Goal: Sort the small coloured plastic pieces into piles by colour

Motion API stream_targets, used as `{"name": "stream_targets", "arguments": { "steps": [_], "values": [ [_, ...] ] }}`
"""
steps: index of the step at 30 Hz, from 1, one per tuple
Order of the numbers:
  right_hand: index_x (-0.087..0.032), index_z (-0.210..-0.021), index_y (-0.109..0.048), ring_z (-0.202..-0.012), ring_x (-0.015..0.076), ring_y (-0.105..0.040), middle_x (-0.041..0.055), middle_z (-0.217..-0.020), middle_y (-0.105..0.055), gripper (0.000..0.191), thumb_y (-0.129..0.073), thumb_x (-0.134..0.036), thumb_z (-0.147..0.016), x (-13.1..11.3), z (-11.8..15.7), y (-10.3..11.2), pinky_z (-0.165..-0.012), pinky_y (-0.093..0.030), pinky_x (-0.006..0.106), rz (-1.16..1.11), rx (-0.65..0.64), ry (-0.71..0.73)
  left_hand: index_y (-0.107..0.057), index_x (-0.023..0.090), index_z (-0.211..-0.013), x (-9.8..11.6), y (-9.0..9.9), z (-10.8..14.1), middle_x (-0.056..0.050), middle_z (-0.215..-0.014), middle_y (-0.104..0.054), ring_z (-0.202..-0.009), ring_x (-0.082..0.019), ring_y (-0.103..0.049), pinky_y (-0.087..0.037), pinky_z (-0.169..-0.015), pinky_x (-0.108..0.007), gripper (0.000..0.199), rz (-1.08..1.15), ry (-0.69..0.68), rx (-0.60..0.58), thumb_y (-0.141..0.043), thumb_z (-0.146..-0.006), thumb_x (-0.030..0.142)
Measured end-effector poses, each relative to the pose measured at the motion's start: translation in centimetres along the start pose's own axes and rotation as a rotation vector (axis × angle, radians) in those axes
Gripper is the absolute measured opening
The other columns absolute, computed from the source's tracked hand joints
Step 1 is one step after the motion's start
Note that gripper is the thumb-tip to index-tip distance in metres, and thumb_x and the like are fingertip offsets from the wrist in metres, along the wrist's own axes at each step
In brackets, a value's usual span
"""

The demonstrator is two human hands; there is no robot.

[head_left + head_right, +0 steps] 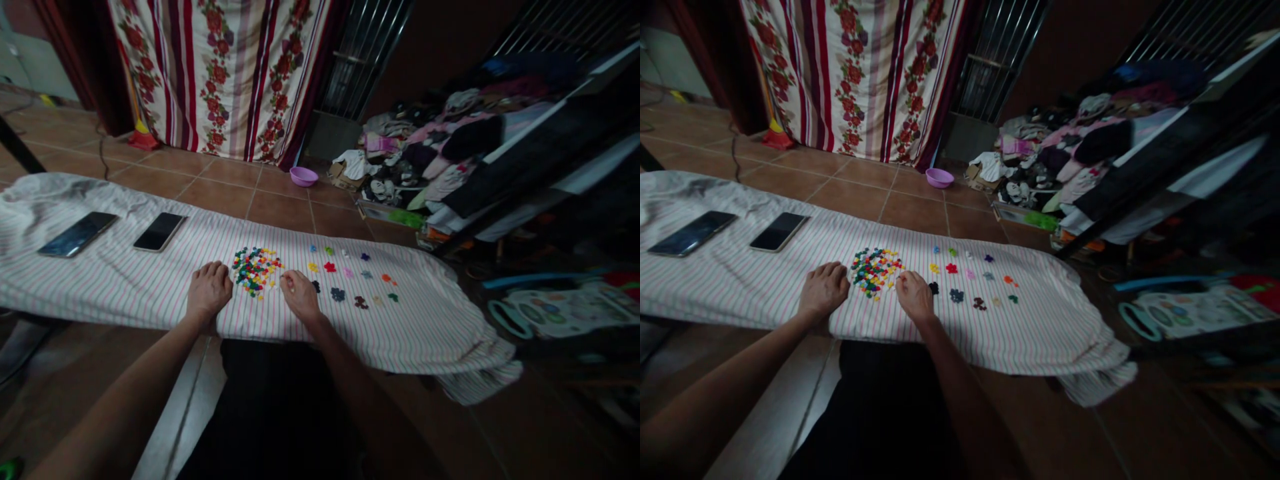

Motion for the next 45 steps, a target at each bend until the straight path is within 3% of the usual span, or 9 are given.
{"name": "stream_targets", "arguments": {
  "steps": [6, 13, 21, 27, 31, 36, 42, 45],
  "values": [
    [-0.02, -0.089, -0.064, -0.075, 0.0169, -0.061, 0.0045, -0.081, -0.066, 0.021, -0.046, -0.029, -0.092, 3.5, 3.8, 2.0, -0.075, -0.048, 0.028, -0.057, 0.236, 0.02, -0.062, 0.018, -0.103, 0.0, -0.1, 0.0, -0.01, -0.119, -0.066, -0.112, -0.029, -0.059, -0.042, -0.09, -0.043, 0.025, -0.017, 0.001, -0.01, -0.042, -0.09, 0.026],
    [-0.02, -0.089, -0.064, -0.084, 0.02, -0.06, 0.0066, -0.089, -0.067, 0.016, -0.05, -0.028, -0.087, 8.0, 7.5, 4.7, -0.081, -0.047, 0.033, 0.171, 0.403, -0.116, -0.062, 0.018, -0.104, 0.0, -0.1, 0.0, -0.011, -0.12, -0.066, -0.113, -0.029, -0.058, -0.042, -0.09, -0.044, 0.026, -0.017, 0.005, -0.017, -0.042, -0.09, 0.027],
    [-0.02, -0.093, -0.064, -0.076, 0.0173, -0.057, 0.0063, -0.097, -0.063, 0.022, -0.047, -0.03, -0.084, 10.0, 8.9, 5.3, -0.072, -0.045, 0.029, 0.221, 0.343, -0.343, -0.063, 0.019, -0.104, 0.0, 0.0, 0.0, -0.011, -0.122, -0.066, -0.114, -0.029, -0.058, -0.042, -0.091, -0.044, 0.027, -0.017, 0.012, -0.028, -0.041, -0.09, 0.027],
    [-0.019, -0.102, -0.064, -0.075, 0.0178, -0.057, 0.007, -0.093, -0.066, 0.03, -0.045, -0.033, -0.084, 10.4, 8.9, 4.7, -0.072, -0.045, 0.03, 0.169, 0.353, -0.393, -0.063, 0.019, -0.106, 0.2, 0.1, -0.1, -0.011, -0.122, -0.065, -0.115, -0.029, -0.057, -0.042, -0.093, -0.045, 0.028, 0.015, 0.033, -0.044, -0.041, -0.09, 0.026],
    [-0.018, -0.099, -0.065, -0.077, 0.0185, -0.059, 0.0082, -0.092, -0.067, 0.03, -0.044, -0.034, -0.086, 10.9, 9.5, 4.7, -0.074, -0.046, 0.03, 0.157, 0.382, -0.352, -0.063, 0.019, -0.106, 0.2, 0.1, -0.1, -0.012, -0.121, -0.065, -0.115, -0.029, -0.056, -0.042, -0.093, -0.045, 0.028, 0.03, 0.039, -0.045, -0.042, -0.089, 0.026],
    [-0.018, -0.096, -0.069, -0.092, 0.0234, -0.06, 0.0107, -0.095, -0.069, 0.029, -0.044, -0.033, -0.091, 9.1, 9.5, 4.3, -0.087, -0.048, 0.04, 0.16, 0.415, -0.081, -0.063, 0.02, -0.106, 0.2, 0.2, -0.1, -0.012, -0.12, -0.065, -0.114, -0.029, -0.056, -0.042, -0.092, -0.045, 0.028, 0.042, 0.038, -0.05, -0.041, -0.09, 0.026],
    [-0.021, -0.105, -0.072, -0.105, 0.0237, -0.059, 0.0089, -0.106, -0.071, 0.029, -0.045, -0.025, -0.095, 2.9, 6.5, 1.1, -0.096, -0.048, 0.045, 0.026, 0.238, 0.213, -0.063, 0.021, -0.107, 0.1, 0.2, -0.1, -0.013, -0.119, -0.064, -0.115, -0.029, -0.055, -0.042, -0.092, -0.045, 0.028, 0.044, 0.037, -0.06, -0.042, -0.088, 0.024],
    [-0.02, -0.117, -0.07, -0.119, 0.0249, -0.053, 0.01, -0.122, -0.067, 0.031, -0.048, -0.028, -0.096, -0.3, 4.2, -0.6, -0.103, -0.045, 0.046, -0.02, 0.113, 0.336, -0.062, 0.02, -0.107, 0.1, 0.2, -0.1, -0.013, -0.121, -0.063, -0.115, -0.03, -0.054, -0.041, -0.092, -0.045, 0.028, 0.026, 0.033, -0.084, -0.042, -0.088, 0.022]
  ]
}}
Point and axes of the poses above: each hand's wrist, its own z-axis away from the middle knuckle, its own y-axis out of the back of the hand, x = y × z, the point moved 1 cm from there along -z, towards the middle knuckle
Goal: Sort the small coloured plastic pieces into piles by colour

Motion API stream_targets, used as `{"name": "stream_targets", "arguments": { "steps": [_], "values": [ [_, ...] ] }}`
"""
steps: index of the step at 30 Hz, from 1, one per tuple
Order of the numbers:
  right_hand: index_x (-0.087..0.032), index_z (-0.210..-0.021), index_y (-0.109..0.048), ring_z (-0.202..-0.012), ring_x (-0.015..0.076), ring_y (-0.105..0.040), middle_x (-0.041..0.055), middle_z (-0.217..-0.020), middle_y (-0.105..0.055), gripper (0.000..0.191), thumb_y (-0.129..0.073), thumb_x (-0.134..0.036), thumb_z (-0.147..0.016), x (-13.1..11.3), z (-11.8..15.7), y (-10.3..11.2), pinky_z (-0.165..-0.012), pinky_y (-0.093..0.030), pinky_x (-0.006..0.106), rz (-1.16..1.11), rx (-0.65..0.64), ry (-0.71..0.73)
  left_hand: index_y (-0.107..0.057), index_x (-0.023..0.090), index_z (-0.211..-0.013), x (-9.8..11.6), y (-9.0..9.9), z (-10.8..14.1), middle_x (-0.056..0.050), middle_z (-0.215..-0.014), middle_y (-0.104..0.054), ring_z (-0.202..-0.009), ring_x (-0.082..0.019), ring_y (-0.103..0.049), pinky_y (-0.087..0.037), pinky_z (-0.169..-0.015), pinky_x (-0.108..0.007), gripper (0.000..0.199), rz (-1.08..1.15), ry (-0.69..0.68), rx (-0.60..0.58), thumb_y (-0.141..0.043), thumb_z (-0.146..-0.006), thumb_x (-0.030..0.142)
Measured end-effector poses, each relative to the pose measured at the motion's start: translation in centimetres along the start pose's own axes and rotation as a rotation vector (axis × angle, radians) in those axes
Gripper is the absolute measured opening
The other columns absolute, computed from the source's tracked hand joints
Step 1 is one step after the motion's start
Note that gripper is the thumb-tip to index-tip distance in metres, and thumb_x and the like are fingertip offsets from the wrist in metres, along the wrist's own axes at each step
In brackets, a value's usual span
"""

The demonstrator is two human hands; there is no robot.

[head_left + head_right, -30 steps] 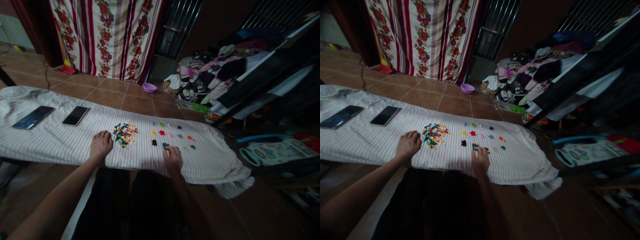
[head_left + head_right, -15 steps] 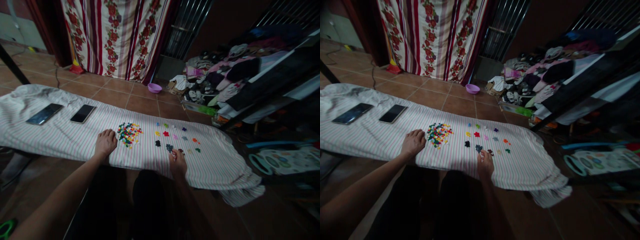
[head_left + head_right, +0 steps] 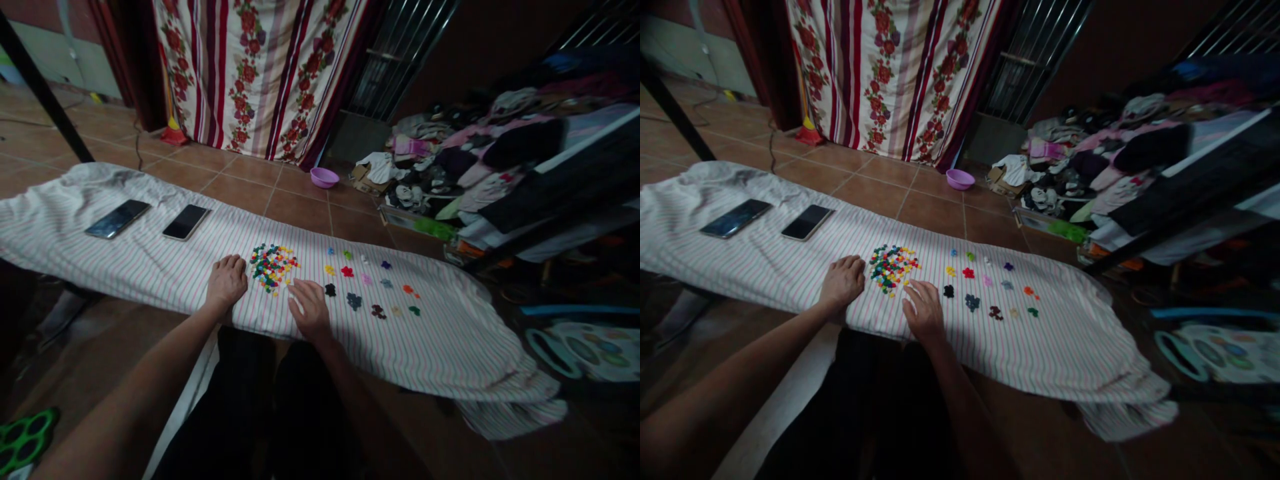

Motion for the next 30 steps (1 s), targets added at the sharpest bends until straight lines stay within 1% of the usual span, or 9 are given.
{"name": "stream_targets", "arguments": {
  "steps": [2, 4, 6, 8, 12, 17, 23, 27, 30],
  "values": [
    [-0.021, -0.127, -0.065, -0.132, 0.0272, -0.044, 0.0098, -0.137, -0.06, 0.036, -0.05, -0.033, -0.096, -1.2, -1.8, -1.2, -0.108, -0.041, 0.048, 0.001, -0.092, 0.062, -0.061, 0.02, -0.106, 0.0, 0.1, 0.0, -0.013, -0.121, -0.063, -0.115, -0.029, -0.054, -0.041, -0.092, -0.045, 0.027, -0.006, -0.005, -0.008, -0.041, -0.088, 0.022],
    [-0.023, -0.133, -0.061, -0.141, 0.0293, -0.033, 0.0072, -0.146, -0.052, 0.04, -0.051, -0.035, -0.096, -1.9, -3.1, -2.4, -0.11, -0.038, 0.05, 0.027, -0.184, 0.096, -0.061, 0.02, -0.104, 0.0, 0.1, 0.0, -0.012, -0.121, -0.063, -0.114, -0.029, -0.055, -0.041, -0.091, -0.045, 0.026, -0.011, -0.01, -0.006, -0.041, -0.088, 0.021],
    [-0.025, -0.135, -0.059, -0.145, 0.0309, -0.027, 0.0054, -0.15, -0.049, 0.04, -0.051, -0.036, -0.097, -2.3, -3.6, -3.3, -0.111, -0.036, 0.052, 0.052, -0.262, 0.112, -0.06, 0.021, -0.104, -0.1, 0.0, 0.0, -0.012, -0.121, -0.063, -0.114, -0.029, -0.054, -0.041, -0.092, -0.045, 0.025, -0.013, -0.013, 0.002, -0.04, -0.089, 0.021],
    [-0.025, -0.136, -0.058, -0.146, 0.0314, -0.026, 0.0053, -0.15, -0.048, 0.041, -0.051, -0.035, -0.097, -2.4, -3.6, -4.0, -0.112, -0.036, 0.053, 0.065, -0.304, 0.114, -0.06, 0.02, -0.104, -0.1, -0.1, 0.0, -0.012, -0.122, -0.063, -0.115, -0.029, -0.054, -0.041, -0.092, -0.045, 0.025, -0.013, -0.012, 0.007, -0.04, -0.089, 0.022],
    [-0.024, -0.136, -0.058, -0.144, 0.0293, -0.032, 0.0067, -0.147, -0.052, 0.039, -0.048, -0.031, -0.099, -2.1, -2.9, -4.6, -0.111, -0.038, 0.051, 0.054, -0.274, 0.081, -0.059, 0.02, -0.105, -0.1, -0.3, 0.0, -0.011, -0.122, -0.063, -0.115, -0.029, -0.054, -0.041, -0.092, -0.044, 0.025, -0.014, -0.007, 0.007, -0.04, -0.089, 0.022],
    [-0.021, -0.127, -0.064, -0.136, 0.0278, -0.042, 0.0087, -0.14, -0.058, 0.036, -0.045, -0.032, -0.099, -1.8, -2.8, -4.7, -0.108, -0.041, 0.05, -0.004, -0.196, 0.034, -0.06, 0.02, -0.105, -0.1, -0.2, 0.0, -0.012, -0.122, -0.063, -0.116, -0.029, -0.053, -0.041, -0.092, -0.045, 0.025, -0.002, 0.002, -0.002, -0.041, -0.089, 0.022],
    [-0.021, -0.121, -0.065, -0.132, 0.025, -0.044, 0.0085, -0.134, -0.062, 0.033, -0.041, -0.03, -0.1, -1.9, -3.3, -4.8, -0.109, -0.04, 0.047, -0.029, -0.183, -0.017, -0.06, 0.021, -0.104, 0.0, -0.2, 0.0, -0.012, -0.119, -0.063, -0.115, -0.029, -0.053, -0.04, -0.091, -0.045, 0.024, -0.005, -0.001, 0.012, -0.041, -0.089, 0.022],
    [-0.021, -0.128, -0.06, -0.127, 0.0253, -0.046, 0.0086, -0.133, -0.061, 0.034, -0.042, -0.03, -0.1, -1.9, -3.5, -4.9, -0.108, -0.039, 0.046, 0.007, -0.187, -0.037, -0.06, 0.02, -0.104, 0.0, -0.1, 0.0, -0.012, -0.119, -0.063, -0.115, -0.029, -0.053, -0.04, -0.092, -0.045, 0.024, 0.004, 0.001, 0.007, -0.041, -0.089, 0.022],
    [-0.025, -0.133, -0.058, -0.123, 0.0266, -0.045, 0.0082, -0.133, -0.059, 0.037, -0.043, -0.03, -0.1, -1.9, -3.8, -5.2, -0.107, -0.038, 0.047, 0.052, -0.202, -0.035, -0.06, 0.02, -0.104, 0.0, -0.1, 0.0, -0.013, -0.118, -0.063, -0.114, -0.029, -0.054, -0.041, -0.091, -0.045, 0.024, 0.016, 0.005, 0.004, -0.041, -0.089, 0.022]
  ]
}}
Point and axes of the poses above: each hand's wrist, its own z-axis away from the middle knuckle, its own y-axis out of the back of the hand, x = y × z, the point moved 1 cm from there along -z, towards the middle knuckle
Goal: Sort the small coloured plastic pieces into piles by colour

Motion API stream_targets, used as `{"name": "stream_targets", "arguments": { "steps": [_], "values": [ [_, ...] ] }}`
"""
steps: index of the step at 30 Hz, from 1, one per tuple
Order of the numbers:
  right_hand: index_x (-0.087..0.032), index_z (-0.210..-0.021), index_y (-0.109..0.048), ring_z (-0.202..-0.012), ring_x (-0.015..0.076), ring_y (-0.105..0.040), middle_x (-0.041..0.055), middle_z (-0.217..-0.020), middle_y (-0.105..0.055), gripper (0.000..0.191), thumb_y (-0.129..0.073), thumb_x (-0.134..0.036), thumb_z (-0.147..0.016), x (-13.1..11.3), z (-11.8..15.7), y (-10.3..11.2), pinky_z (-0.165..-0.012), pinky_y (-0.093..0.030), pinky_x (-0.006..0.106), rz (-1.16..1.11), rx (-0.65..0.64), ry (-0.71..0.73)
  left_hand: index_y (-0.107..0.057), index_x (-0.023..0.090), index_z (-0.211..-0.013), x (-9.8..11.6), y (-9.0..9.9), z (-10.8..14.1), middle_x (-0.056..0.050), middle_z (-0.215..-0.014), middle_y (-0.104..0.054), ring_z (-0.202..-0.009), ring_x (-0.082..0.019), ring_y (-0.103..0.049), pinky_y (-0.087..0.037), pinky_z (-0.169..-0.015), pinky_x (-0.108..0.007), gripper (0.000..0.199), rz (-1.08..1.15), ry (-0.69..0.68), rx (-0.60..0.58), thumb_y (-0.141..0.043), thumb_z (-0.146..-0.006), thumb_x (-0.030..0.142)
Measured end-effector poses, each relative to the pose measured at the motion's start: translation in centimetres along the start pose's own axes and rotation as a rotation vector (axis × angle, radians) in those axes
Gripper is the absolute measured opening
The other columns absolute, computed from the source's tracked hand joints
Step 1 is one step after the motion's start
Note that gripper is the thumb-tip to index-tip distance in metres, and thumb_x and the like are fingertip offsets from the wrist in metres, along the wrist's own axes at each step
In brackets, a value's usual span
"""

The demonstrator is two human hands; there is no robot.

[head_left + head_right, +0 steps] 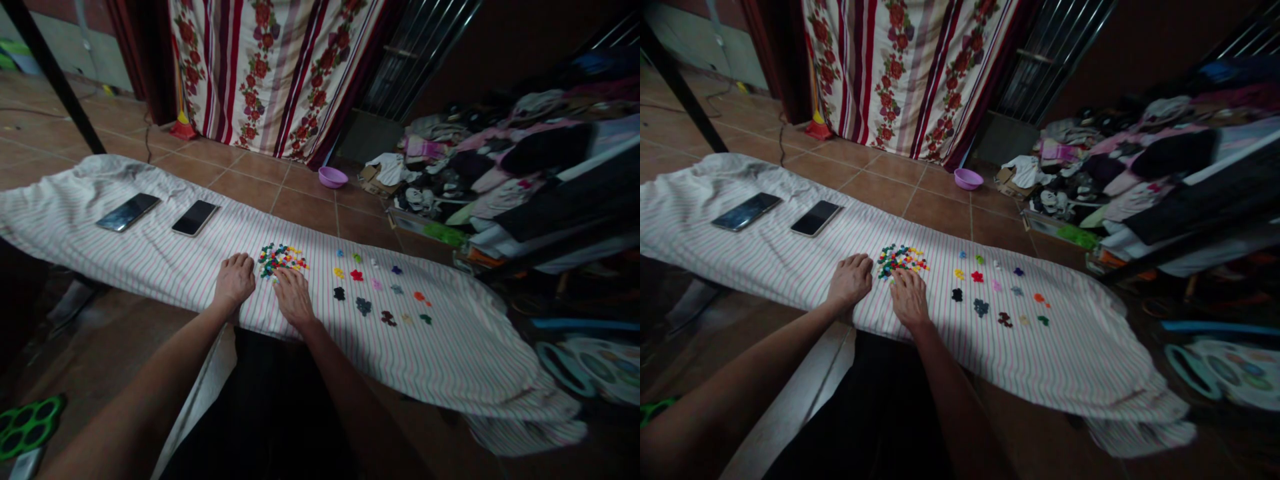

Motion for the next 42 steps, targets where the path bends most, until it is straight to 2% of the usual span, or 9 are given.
{"name": "stream_targets", "arguments": {
  "steps": [4, 10, 19, 32, 42],
  "values": [
    [-0.03, -0.132, -0.059, -0.121, 0.0288, -0.044, 0.0085, -0.127, -0.059, 0.036, -0.047, -0.032, -0.099, 0.0, -0.7, -0.4, -0.105, -0.037, 0.05, 0.048, -0.011, -0.02, -0.06, 0.021, -0.104, 0.1, 0.0, 0.0, -0.012, -0.117, -0.063, -0.113, -0.029, -0.054, -0.041, -0.09, -0.044, 0.024, -0.012, 0.002, -0.005, -0.041, -0.089, 0.022],
    [-0.031, -0.132, -0.059, -0.116, 0.0283, -0.044, 0.0093, -0.119, -0.06, 0.036, -0.047, -0.033, -0.099, -0.1, -1.3, -0.9, -0.102, -0.038, 0.049, 0.056, 0.036, -0.033, -0.06, 0.021, -0.103, 0.1, 0.0, 0.0, -0.012, -0.121, -0.063, -0.116, -0.029, -0.054, -0.041, -0.092, -0.045, 0.023, -0.007, 0.006, -0.006, -0.042, -0.088, 0.022],
    [-0.03, -0.123, -0.066, -0.127, 0.029, -0.039, 0.0093, -0.133, -0.055, 0.03, -0.049, -0.031, -0.098, -0.4, -1.2, -0.6, -0.106, -0.038, 0.05, 0.048, 0.069, -0.031, -0.06, 0.02, -0.105, 0.1, 0.0, 0.0, -0.011, -0.124, -0.062, -0.117, -0.029, -0.054, -0.041, -0.094, -0.045, 0.025, -0.012, 0.005, -0.007, -0.041, -0.089, 0.022],
    [-0.025, -0.106, -0.073, -0.119, 0.0253, -0.044, 0.0075, -0.115, -0.063, 0.025, -0.049, -0.028, -0.099, -0.7, -1.2, 0.0, -0.102, -0.041, 0.041, 0.057, 0.03, -0.043, -0.06, 0.019, -0.107, -0.1, -0.4, 0.1, -0.011, -0.125, -0.063, -0.118, -0.029, -0.054, -0.041, -0.095, -0.045, 0.025, -0.033, -0.007, 0.016, -0.042, -0.09, 0.023],
    [-0.027, -0.121, -0.068, -0.118, 0.0262, -0.043, 0.0079, -0.116, -0.064, 0.03, -0.049, -0.025, -0.098, -0.4, -1.6, -0.3, -0.1, -0.041, 0.042, 0.046, -0.003, -0.031, -0.06, 0.02, -0.104, 0.0, -0.2, 0.0, -0.011, -0.123, -0.064, -0.116, -0.028, -0.055, -0.042, -0.093, -0.044, 0.023, -0.033, -0.005, 0.015, -0.043, -0.089, 0.022]
  ]
}}
Point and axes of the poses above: each hand's wrist, its own z-axis away from the middle knuckle, its own y-axis out of the back of the hand, x = y × z, the point moved 1 cm from there along -z, towards the middle knuckle
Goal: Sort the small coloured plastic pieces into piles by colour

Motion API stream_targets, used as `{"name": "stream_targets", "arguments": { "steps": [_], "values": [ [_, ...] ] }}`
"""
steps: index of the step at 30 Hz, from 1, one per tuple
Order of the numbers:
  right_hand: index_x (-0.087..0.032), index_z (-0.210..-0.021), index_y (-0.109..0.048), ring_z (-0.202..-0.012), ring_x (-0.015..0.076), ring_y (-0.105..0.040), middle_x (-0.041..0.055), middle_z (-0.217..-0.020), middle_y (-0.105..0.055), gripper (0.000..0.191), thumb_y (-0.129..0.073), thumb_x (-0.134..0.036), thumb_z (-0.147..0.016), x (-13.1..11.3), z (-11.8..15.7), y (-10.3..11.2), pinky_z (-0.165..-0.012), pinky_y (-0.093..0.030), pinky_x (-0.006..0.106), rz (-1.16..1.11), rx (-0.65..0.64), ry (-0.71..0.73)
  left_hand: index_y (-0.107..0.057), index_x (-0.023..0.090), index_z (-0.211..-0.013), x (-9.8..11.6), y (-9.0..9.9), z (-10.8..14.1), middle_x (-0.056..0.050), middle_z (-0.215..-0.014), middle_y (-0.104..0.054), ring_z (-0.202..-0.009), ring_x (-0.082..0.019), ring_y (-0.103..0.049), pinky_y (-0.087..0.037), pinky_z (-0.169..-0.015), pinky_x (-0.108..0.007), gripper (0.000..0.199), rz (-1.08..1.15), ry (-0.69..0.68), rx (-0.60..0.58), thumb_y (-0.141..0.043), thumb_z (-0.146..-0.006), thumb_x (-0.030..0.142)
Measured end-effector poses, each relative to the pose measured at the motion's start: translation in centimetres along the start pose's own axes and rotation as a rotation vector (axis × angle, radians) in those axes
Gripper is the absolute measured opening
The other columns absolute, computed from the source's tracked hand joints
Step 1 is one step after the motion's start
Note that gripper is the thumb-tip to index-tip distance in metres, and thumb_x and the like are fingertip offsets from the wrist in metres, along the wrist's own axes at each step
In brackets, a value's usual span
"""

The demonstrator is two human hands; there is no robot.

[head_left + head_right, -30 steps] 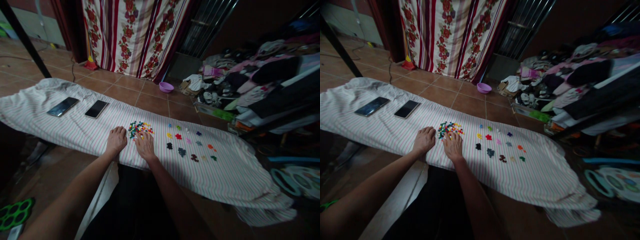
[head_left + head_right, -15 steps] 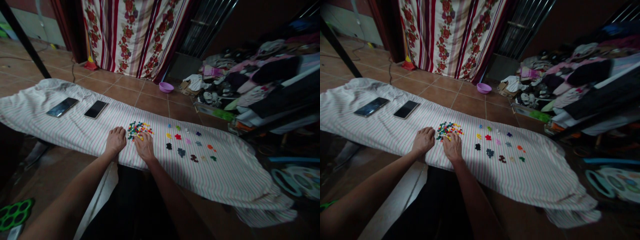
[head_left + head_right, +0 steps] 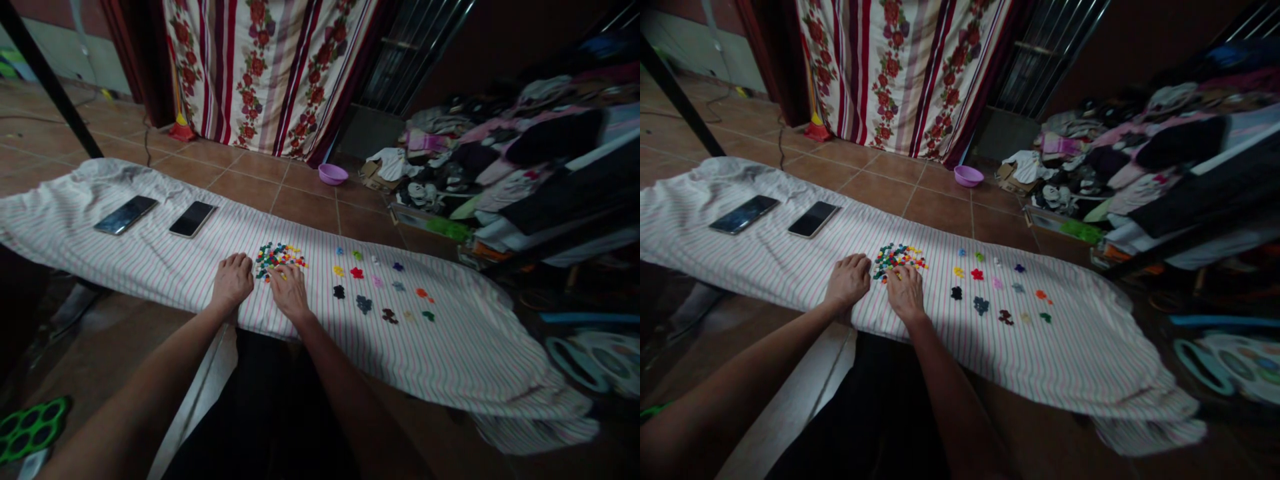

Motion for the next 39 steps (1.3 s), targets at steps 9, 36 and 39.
{"name": "stream_targets", "arguments": {
  "steps": [9, 36, 39],
  "values": [
    [-0.029, -0.118, -0.07, -0.113, 0.0257, -0.045, 0.0053, -0.115, -0.067, 0.032, -0.049, -0.018, -0.098, -0.1, -1.1, -1.6, -0.097, -0.039, 0.042, -0.063, -0.017, 0.021, -0.06, 0.02, -0.105, -0.2, -0.4, -0.1, -0.01, -0.124, -0.063, -0.118, -0.028, -0.055, -0.041, -0.094, -0.044, 0.022, 0.015, 0.003, 0.007, -0.044, -0.089, 0.022],
    [-0.025, -0.106, -0.071, -0.111, 0.025, -0.047, 0.0052, -0.106, -0.07, 0.019, -0.054, -0.027, -0.097, 0.0, -1.1, -0.9, -0.096, -0.039, 0.04, -0.074, 0.012, -0.043, -0.06, 0.021, -0.103, 0.1, 0.2, -0.1, -0.011, -0.123, -0.063, -0.118, -0.028, -0.054, -0.042, -0.094, -0.044, 0.022, 0.034, 0.01, -0.005, -0.044, -0.088, 0.021],
    [-0.028, -0.115, -0.07, -0.112, 0.0249, -0.046, 0.0046, -0.11, -0.068, 0.024, -0.053, -0.025, -0.097, -0.1, -1.1, -0.8, -0.096, -0.039, 0.04, -0.081, -0.02, -0.025, -0.061, 0.021, -0.103, 0.1, 0.3, 0.0, -0.011, -0.125, -0.063, -0.118, -0.028, -0.054, -0.042, -0.094, -0.044, 0.023, 0.038, 0.012, -0.009, -0.043, -0.088, 0.021]
  ]
}}
Point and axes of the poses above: each hand's wrist, its own z-axis away from the middle knuckle, its own y-axis out of the back of the hand, x = y × z, the point moved 1 cm from there along -z, towards the middle knuckle
